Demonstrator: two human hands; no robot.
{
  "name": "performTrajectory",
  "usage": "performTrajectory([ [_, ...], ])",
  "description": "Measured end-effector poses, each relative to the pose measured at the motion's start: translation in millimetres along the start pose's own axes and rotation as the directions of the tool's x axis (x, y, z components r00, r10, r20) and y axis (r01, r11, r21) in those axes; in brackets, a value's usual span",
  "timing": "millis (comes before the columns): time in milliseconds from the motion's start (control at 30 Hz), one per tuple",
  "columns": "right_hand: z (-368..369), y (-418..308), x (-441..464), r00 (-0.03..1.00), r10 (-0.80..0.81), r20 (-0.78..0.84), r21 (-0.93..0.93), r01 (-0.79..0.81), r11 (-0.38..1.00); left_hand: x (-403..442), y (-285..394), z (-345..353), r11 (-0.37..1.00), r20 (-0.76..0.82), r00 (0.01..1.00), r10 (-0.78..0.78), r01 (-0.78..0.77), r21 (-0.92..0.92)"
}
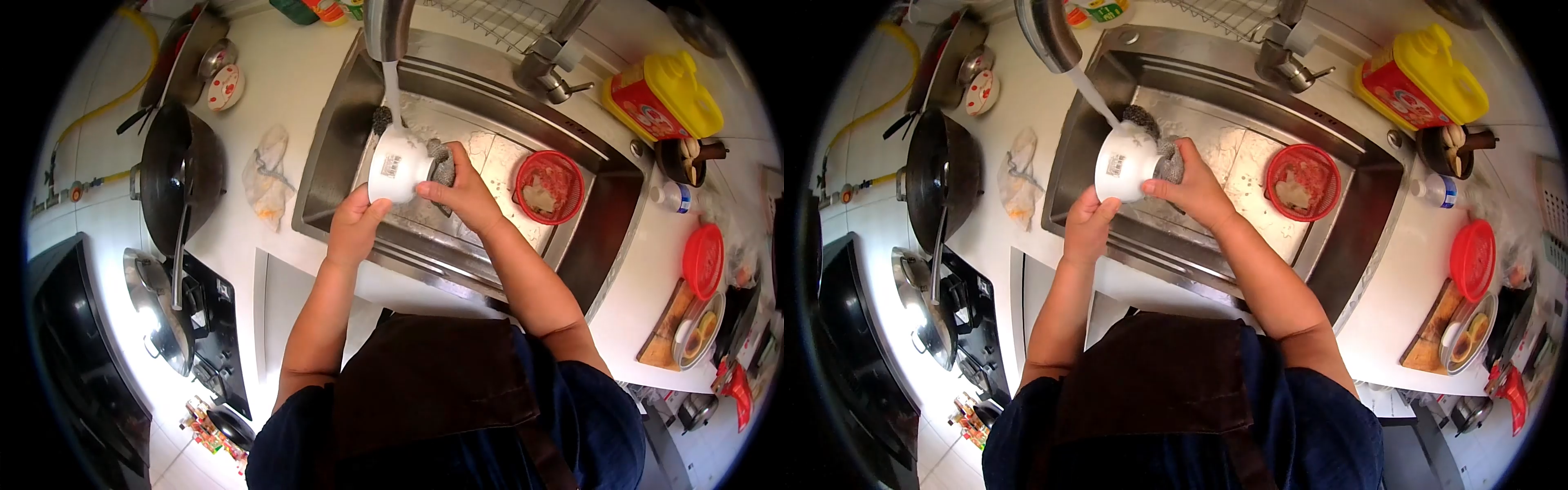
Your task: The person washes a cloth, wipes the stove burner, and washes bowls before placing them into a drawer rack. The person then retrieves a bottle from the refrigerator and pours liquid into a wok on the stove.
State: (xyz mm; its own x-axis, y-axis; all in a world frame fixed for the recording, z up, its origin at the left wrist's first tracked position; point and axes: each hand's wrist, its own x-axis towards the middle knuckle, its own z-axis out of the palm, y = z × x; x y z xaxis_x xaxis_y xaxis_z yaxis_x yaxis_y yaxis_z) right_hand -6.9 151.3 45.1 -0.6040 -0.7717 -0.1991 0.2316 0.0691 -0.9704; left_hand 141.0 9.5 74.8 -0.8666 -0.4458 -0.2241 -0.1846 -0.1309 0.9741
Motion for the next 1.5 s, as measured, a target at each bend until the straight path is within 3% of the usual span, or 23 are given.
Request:
performTrajectory([
  [100,-4,-7,1,0.986,-0.167,-0.023,-0.193,0.159,0.968,1,6,-1,0.993,0.039,0.999,0.005,-0.009,0.119],
  [200,-8,-4,7,0.917,-0.394,0.059,-0.359,0.388,0.849,2,6,1,0.988,0.042,0.999,0.004,-0.011,0.156],
  [300,0,-2,0,0.897,-0.426,0.117,-0.431,0.432,0.792,5,4,9,0.997,-0.001,1.0,0.006,-0.006,0.083],
  [400,17,-24,-9,0.749,-0.607,0.265,-0.551,0.635,0.542,9,-3,19,0.999,-0.069,0.997,-0.036,0.036,-0.01],
  [433,21,-36,-13,0.785,-0.525,0.328,-0.561,0.61,0.56,9,-4,20,0.998,-0.09,0.994,-0.061,0.058,-0.039],
  [533,27,-13,4,0.864,-0.497,0.079,-0.607,0.437,0.664,3,1,14,0.958,0.089,0.992,-0.088,0.06,0.279],
  [567,22,-5,14,0.946,-0.323,-0.016,-0.418,0.287,0.862,0,1,11,0.95,0.127,0.982,-0.141,0.098,0.296],
  [600,7,-16,24,0.99,0.117,0.078,-0.206,-0.099,0.974,-1,-2,12,0.972,0.097,0.982,-0.164,0.144,0.184],
  [633,3,-9,31,0.962,0.246,0.122,0.046,-0.253,0.966,0,-6,13,0.98,0.07,0.979,-0.194,0.189,0.069],
  [667,3,-5,35,0.916,0.349,0.197,0.285,-0.394,0.874,1,-10,15,0.973,0.043,0.974,-0.224,0.226,-0.047],
  [700,7,-2,36,0.889,0.423,0.176,0.46,-0.454,0.763,6,-13,20,0.88,0.059,0.98,-0.19,0.197,-0.432],
  [800,19,4,31,0.855,0.517,0.036,0.671,-0.404,0.622,19,-4,28,0.622,-0.043,0.959,-0.28,0.147,-0.769],
  [833,25,2,28,0.853,0.522,-0.005,0.721,-0.359,0.593,20,4,32,0.565,-0.094,0.923,-0.373,0.145,-0.812],
  [933,34,25,24,0.919,0.385,-0.08,0.666,-0.239,0.707,30,-10,24,0.393,-0.116,0.886,-0.449,0.08,-0.916],
  [967,36,31,23,0.949,0.298,-0.099,0.6,-0.182,0.779,30,-9,26,0.395,-0.136,0.876,-0.463,0.066,-0.916],
  [1033,40,45,17,0.972,-0.013,-0.233,0.162,0.052,0.985,33,-8,29,0.397,-0.177,0.857,-0.485,0.035,-0.917],
  [1067,43,45,11,0.954,-0.182,-0.24,-0.082,0.167,0.983,34,-11,28,0.381,-0.185,0.852,-0.49,0.018,-0.924],
  [1100,48,40,-1,0.954,-0.207,-0.215,-0.245,0.153,0.958,37,-16,26,0.365,-0.194,0.847,-0.494,0.0,-0.931],
  [1200,40,57,-25,0.943,-0.329,-0.057,-0.451,0.27,0.851,41,-18,18,0.378,-0.227,0.837,-0.497,-0.026,-0.925],
  [1233,27,68,-32,0.954,-0.298,-0.023,-0.498,0.248,0.831,41,-17,14,0.393,-0.239,0.834,-0.497,-0.029,-0.919],
  [1300,0,89,-47,1.0,0.017,-0.013,-0.497,-0.022,0.867,38,-8,12,0.382,-0.256,0.813,-0.523,-0.045,-0.923],
  [1400,-33,89,-66,0.99,0.109,0.089,-0.717,-0.012,0.697,32,-14,3,0.376,-0.241,0.818,-0.522,-0.033,-0.926],
  [1500,-53,74,-63,0.983,0.149,0.109,-0.774,-0.01,0.633,25,-17,0,0.368,-0.227,0.82,-0.526,-0.022,-0.93],
])
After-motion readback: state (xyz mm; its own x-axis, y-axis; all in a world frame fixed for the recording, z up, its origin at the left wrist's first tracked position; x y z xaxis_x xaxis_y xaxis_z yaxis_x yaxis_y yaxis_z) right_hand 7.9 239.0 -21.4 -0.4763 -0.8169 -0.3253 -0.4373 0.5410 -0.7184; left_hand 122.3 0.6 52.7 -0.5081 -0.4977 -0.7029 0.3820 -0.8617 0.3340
